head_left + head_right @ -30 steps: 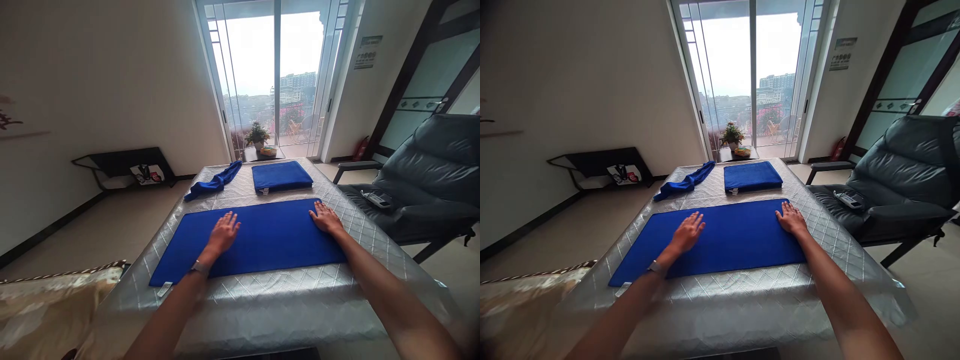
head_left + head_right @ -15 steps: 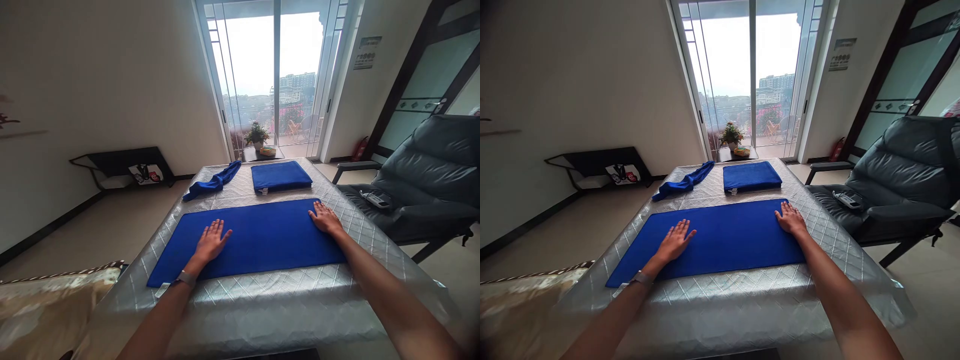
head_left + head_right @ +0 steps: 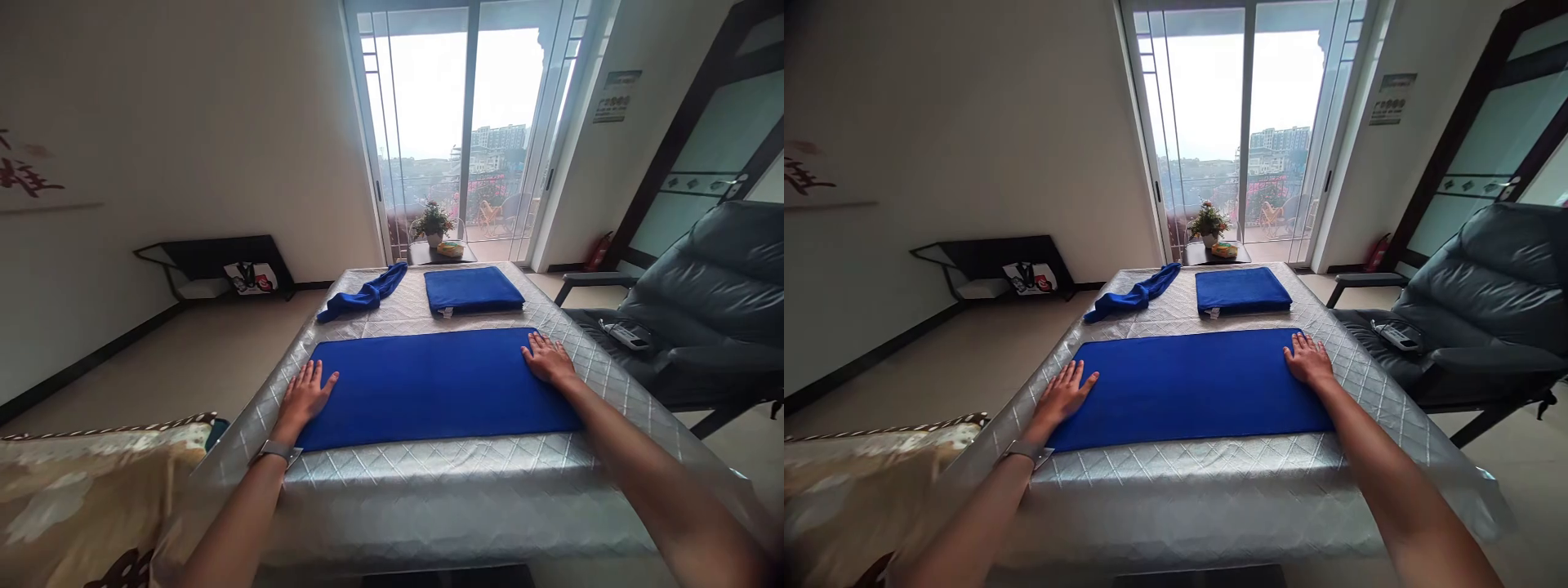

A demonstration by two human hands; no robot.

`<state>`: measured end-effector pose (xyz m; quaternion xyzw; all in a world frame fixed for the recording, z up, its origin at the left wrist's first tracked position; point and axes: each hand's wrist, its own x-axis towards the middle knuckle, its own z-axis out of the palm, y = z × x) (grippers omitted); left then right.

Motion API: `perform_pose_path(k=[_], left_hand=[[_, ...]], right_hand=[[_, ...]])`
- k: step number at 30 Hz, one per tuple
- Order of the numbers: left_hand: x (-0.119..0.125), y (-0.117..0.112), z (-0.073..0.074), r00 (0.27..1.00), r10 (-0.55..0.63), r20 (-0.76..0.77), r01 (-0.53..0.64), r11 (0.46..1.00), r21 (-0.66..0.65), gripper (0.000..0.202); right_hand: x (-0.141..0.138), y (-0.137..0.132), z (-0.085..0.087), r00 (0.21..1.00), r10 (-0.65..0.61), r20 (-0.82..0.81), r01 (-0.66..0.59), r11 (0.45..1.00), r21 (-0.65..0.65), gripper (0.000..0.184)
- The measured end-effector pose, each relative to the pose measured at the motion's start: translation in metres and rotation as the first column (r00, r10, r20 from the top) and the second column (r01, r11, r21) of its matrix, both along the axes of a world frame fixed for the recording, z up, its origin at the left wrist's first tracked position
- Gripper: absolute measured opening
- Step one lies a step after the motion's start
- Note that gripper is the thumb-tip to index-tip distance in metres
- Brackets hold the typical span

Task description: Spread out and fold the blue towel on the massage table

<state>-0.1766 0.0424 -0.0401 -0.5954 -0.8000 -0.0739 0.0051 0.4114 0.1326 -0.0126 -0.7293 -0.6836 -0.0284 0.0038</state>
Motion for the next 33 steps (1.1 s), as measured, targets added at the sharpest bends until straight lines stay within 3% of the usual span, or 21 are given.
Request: perform_pose_path(k=[3,6,8,12,14,16,20,24,29,33], left_hand=[[-0.002,0.001,-0.002,1.000,-0.001,0.002,0.001,1.000,0.017,0.080],[-0.005,0.002,-0.006,1.000,-0.007,0.002,0.007,0.999,0.038,0.081],[-0.006,0.003,-0.008,1.000,-0.007,0.005,0.007,0.999,0.047,0.081],[-0.005,0.003,-0.009,1.000,-0.006,0.008,0.005,0.999,0.051,0.081],[-0.005,0.002,-0.007,1.000,-0.008,0.005,0.008,0.999,0.041,0.082],[-0.004,0.001,-0.005,1.000,-0.015,0.000,0.015,0.999,0.035,0.083],[-0.003,-0.002,0.001,1.000,-0.023,-0.005,0.023,0.999,0.032,0.081],[-0.003,-0.001,-0.001,1.000,-0.021,0.007,0.021,0.999,0.039,0.082],[-0.015,0.007,-0.019,0.999,-0.025,0.038,0.021,0.996,0.090,0.085],[-0.019,0.008,-0.025,0.998,-0.035,0.045,0.030,0.994,0.106,0.086]], right_hand=[[-0.016,-0.008,0.010,0.996,0.026,0.087,-0.037,0.992,0.120,0.061],[-0.058,-0.024,0.020,0.989,0.126,0.072,-0.138,0.970,0.199,0.060],[-0.101,-0.038,0.022,0.972,0.235,-0.009,-0.229,0.956,0.184,0.060],[-0.188,-0.068,0.016,0.863,0.455,-0.221,-0.446,0.890,0.092,0.071],[-0.216,-0.078,0.010,0.827,0.480,-0.291,-0.492,0.870,0.038,0.078],[-0.227,-0.083,0.005,0.823,0.471,-0.318,-0.496,0.868,0.000,0.084],[-0.198,-0.079,-0.001,0.862,0.413,-0.294,-0.446,0.894,-0.050,0.086],[-0.117,-0.067,-0.001,0.938,0.278,-0.207,-0.302,0.949,-0.094,0.082],[-0.007,-0.057,-0.003,0.993,0.041,-0.108,-0.056,0.989,-0.135,0.078],[0.027,-0.055,-0.009,0.995,0.012,-0.095,-0.021,0.995,-0.093,0.076]])
